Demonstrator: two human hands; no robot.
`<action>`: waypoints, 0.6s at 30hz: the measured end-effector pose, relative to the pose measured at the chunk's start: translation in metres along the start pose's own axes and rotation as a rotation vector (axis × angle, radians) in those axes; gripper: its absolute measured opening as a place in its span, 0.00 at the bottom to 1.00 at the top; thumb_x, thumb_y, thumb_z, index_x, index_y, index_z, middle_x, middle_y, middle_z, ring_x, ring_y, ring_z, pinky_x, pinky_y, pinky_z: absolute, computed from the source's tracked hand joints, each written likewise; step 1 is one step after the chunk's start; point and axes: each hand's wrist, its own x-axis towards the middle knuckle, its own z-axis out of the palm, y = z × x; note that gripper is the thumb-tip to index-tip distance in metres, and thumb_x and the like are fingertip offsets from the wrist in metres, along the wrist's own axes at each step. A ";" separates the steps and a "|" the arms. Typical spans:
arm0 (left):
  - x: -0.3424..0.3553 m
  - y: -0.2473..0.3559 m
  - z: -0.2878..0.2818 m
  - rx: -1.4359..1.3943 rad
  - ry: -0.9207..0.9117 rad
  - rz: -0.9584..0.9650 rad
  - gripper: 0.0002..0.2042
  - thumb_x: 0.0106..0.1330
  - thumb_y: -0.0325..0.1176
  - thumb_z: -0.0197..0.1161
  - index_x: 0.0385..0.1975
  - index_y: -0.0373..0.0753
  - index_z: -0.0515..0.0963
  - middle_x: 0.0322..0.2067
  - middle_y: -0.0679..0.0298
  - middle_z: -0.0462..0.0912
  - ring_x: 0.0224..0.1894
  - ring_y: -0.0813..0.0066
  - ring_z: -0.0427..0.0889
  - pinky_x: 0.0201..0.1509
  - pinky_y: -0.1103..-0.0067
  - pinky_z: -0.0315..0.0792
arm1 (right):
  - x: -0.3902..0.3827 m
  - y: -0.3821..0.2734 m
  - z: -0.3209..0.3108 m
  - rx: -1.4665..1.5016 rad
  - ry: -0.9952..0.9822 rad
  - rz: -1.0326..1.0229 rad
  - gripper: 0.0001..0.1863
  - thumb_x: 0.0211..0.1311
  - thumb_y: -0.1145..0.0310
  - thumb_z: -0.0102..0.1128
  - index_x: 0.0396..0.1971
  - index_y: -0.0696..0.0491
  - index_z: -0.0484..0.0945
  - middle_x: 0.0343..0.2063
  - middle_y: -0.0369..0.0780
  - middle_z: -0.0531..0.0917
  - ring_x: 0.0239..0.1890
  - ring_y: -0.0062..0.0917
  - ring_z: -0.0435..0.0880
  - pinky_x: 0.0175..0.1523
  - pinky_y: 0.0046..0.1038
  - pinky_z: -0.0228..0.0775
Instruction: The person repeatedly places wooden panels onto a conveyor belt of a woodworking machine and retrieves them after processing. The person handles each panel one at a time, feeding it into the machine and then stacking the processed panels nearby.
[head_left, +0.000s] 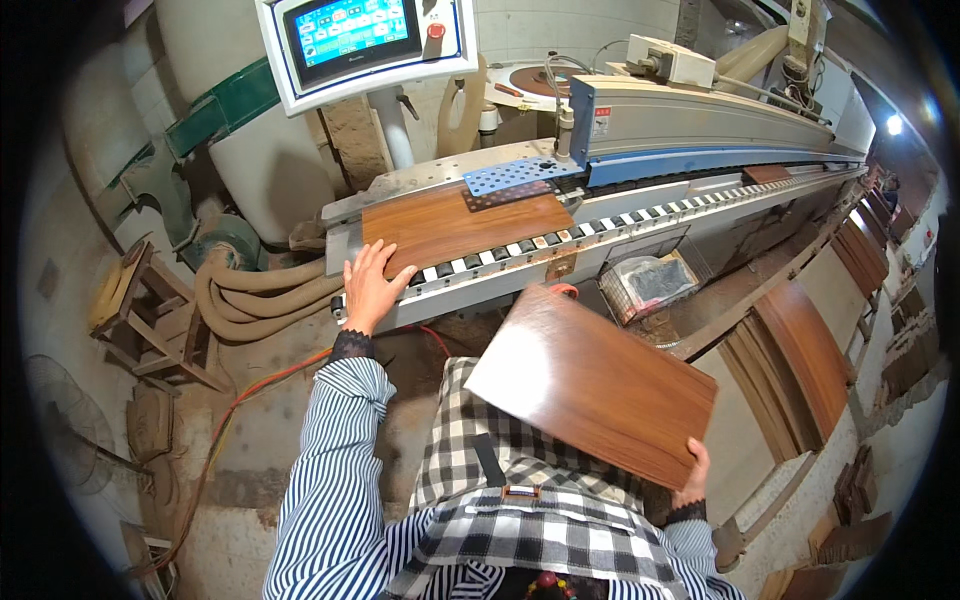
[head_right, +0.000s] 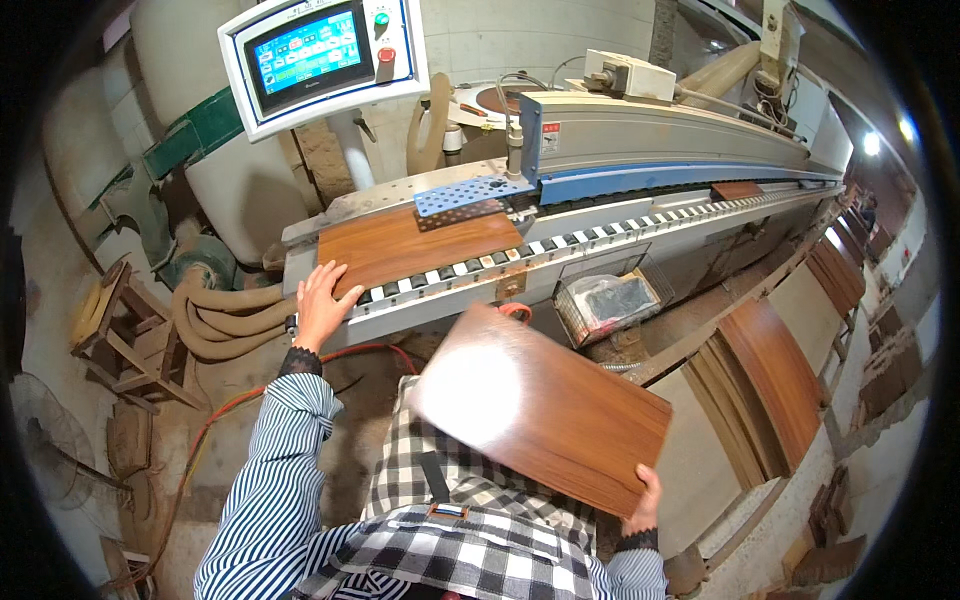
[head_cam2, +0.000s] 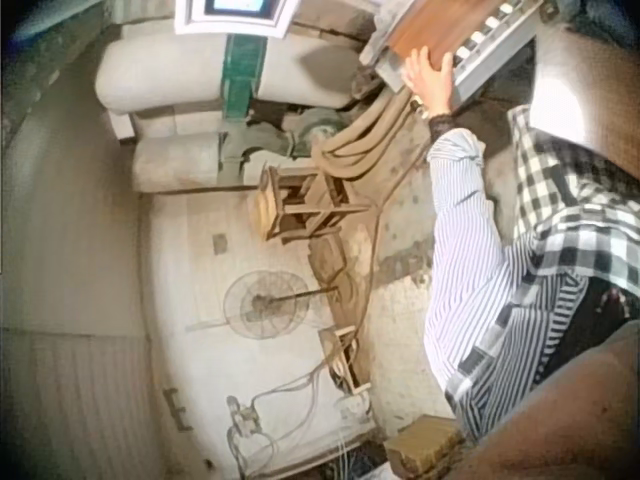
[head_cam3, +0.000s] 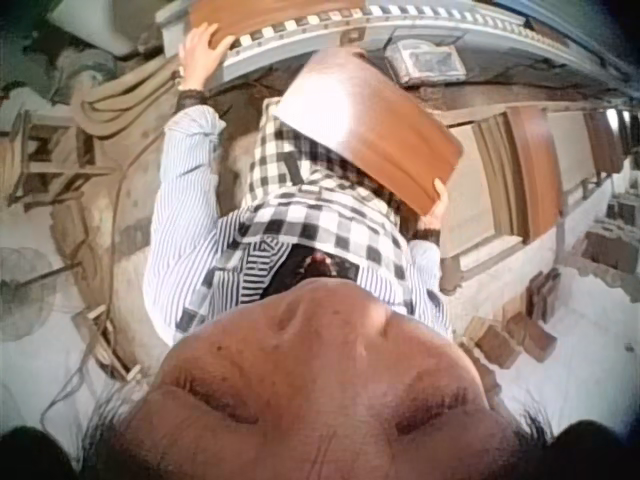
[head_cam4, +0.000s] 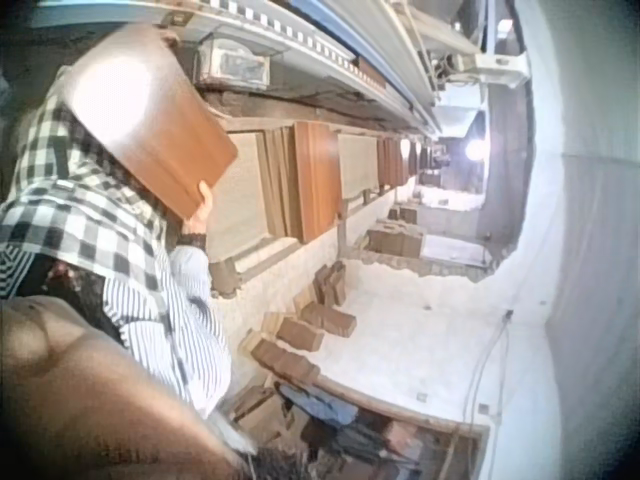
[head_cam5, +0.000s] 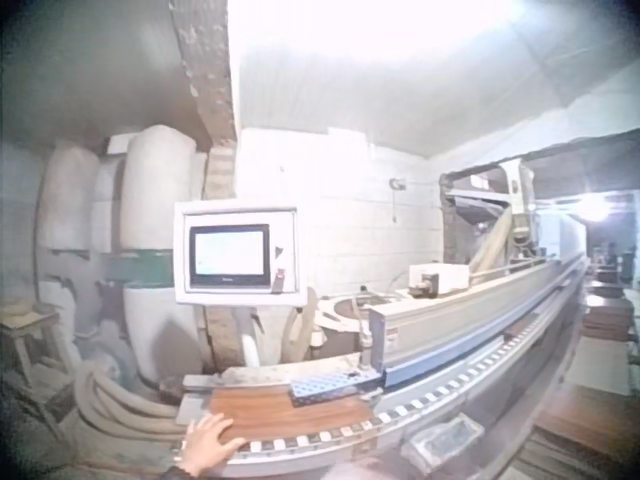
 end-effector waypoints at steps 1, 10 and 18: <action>-0.001 -0.001 0.000 -0.003 -0.001 -0.010 0.29 0.60 0.57 0.62 0.57 0.45 0.75 0.64 0.59 0.68 0.69 0.59 0.59 0.72 0.53 0.44 | 0.015 0.004 0.009 -0.059 -0.054 0.038 0.24 0.51 0.59 0.60 0.48 0.55 0.75 0.43 0.41 0.81 0.46 0.34 0.79 0.53 0.37 0.71; 0.000 0.002 0.000 0.000 -0.004 0.001 0.29 0.60 0.56 0.62 0.57 0.44 0.75 0.64 0.59 0.68 0.69 0.59 0.59 0.72 0.54 0.42 | 0.096 0.039 0.031 -0.188 -0.506 0.425 0.28 0.57 0.64 0.62 0.54 0.64 0.69 0.45 0.44 0.80 0.45 0.30 0.81 0.50 0.33 0.74; -0.002 -0.001 0.000 0.002 -0.002 0.002 0.30 0.60 0.56 0.62 0.57 0.43 0.74 0.64 0.58 0.68 0.69 0.59 0.59 0.72 0.54 0.42 | 0.051 0.046 0.039 -0.842 -0.052 -0.321 0.27 0.64 0.63 0.60 0.58 0.63 0.66 0.36 0.36 0.78 0.37 0.18 0.74 0.47 0.23 0.70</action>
